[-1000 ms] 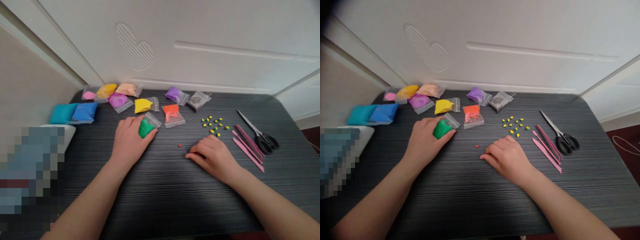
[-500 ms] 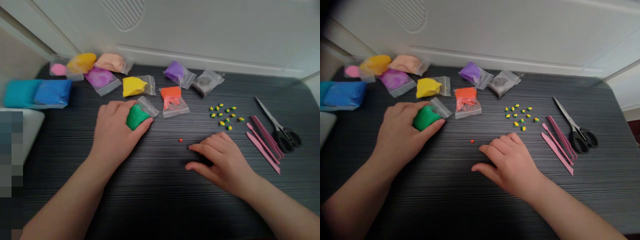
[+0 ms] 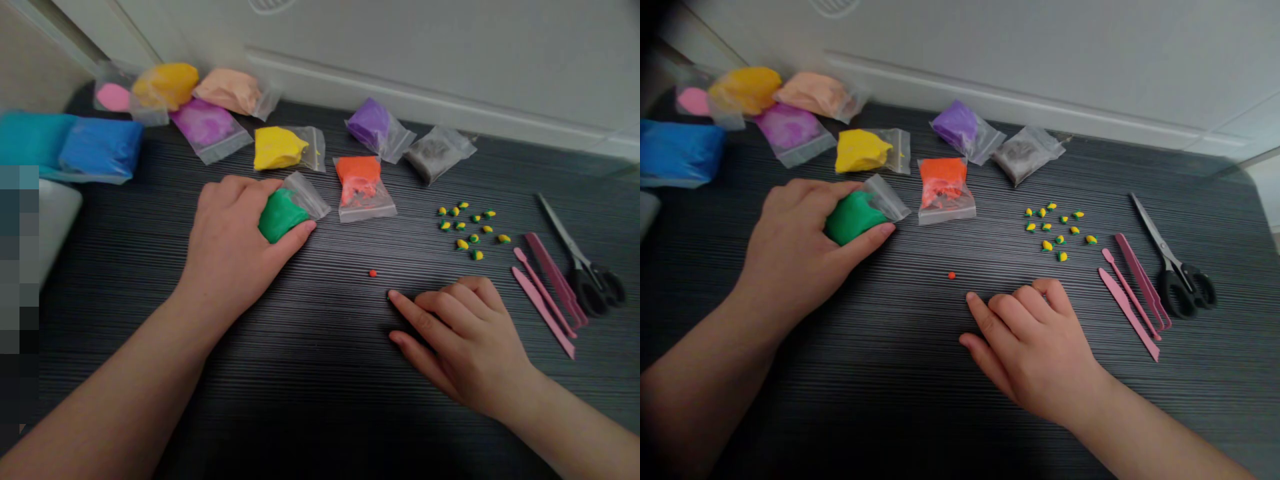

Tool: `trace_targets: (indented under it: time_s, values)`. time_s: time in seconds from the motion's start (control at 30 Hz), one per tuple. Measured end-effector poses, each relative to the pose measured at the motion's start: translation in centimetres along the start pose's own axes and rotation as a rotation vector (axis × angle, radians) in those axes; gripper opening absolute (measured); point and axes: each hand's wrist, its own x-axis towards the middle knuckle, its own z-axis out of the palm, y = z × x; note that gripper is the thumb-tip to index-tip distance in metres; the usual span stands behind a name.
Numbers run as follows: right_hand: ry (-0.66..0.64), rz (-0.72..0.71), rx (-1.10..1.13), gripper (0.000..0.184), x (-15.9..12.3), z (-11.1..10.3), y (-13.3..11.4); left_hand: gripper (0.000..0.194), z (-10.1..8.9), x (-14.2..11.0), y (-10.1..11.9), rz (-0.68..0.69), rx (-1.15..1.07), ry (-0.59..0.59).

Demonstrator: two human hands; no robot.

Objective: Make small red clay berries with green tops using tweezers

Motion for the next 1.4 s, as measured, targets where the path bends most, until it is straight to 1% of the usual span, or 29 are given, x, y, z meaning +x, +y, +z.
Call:
trace_targets:
  time_s: [0.1,0.27,0.47,0.67,1.0,1.17,1.4]
  values:
    - [0.004,-0.011,-0.006,0.037,0.03,-0.05,0.0,0.052,-0.19,-0.01,0.16,-0.017,-0.005,-0.016]
    - [0.02,-0.004,-0.014,0.036,-0.17,0.05,-0.01,0.051,-0.26,0.0,0.24,-0.014,-0.029,-0.01]
    - [0.082,-0.006,0.017,0.037,-0.42,0.03,0.14,0.053,-0.35,0.0,0.3,-0.017,-0.041,-0.023]
    - [0.126,-0.012,0.05,0.031,-0.41,-0.2,0.04,0.052,-0.3,0.01,0.25,-0.015,-0.036,-0.014]
    - [0.08,-0.011,0.002,0.031,0.03,-0.18,0.0,0.053,-0.26,-0.01,0.22,-0.005,-0.038,-0.021]
    - [0.092,-0.015,0.006,0.026,-0.04,-0.3,-0.01,0.053,-0.26,0.03,0.22,-0.009,-0.044,-0.022]
    - [0.098,0.003,0.029,0.031,0.05,-0.3,0.12,0.052,-0.3,0.03,0.21,-0.006,-0.05,-0.02]
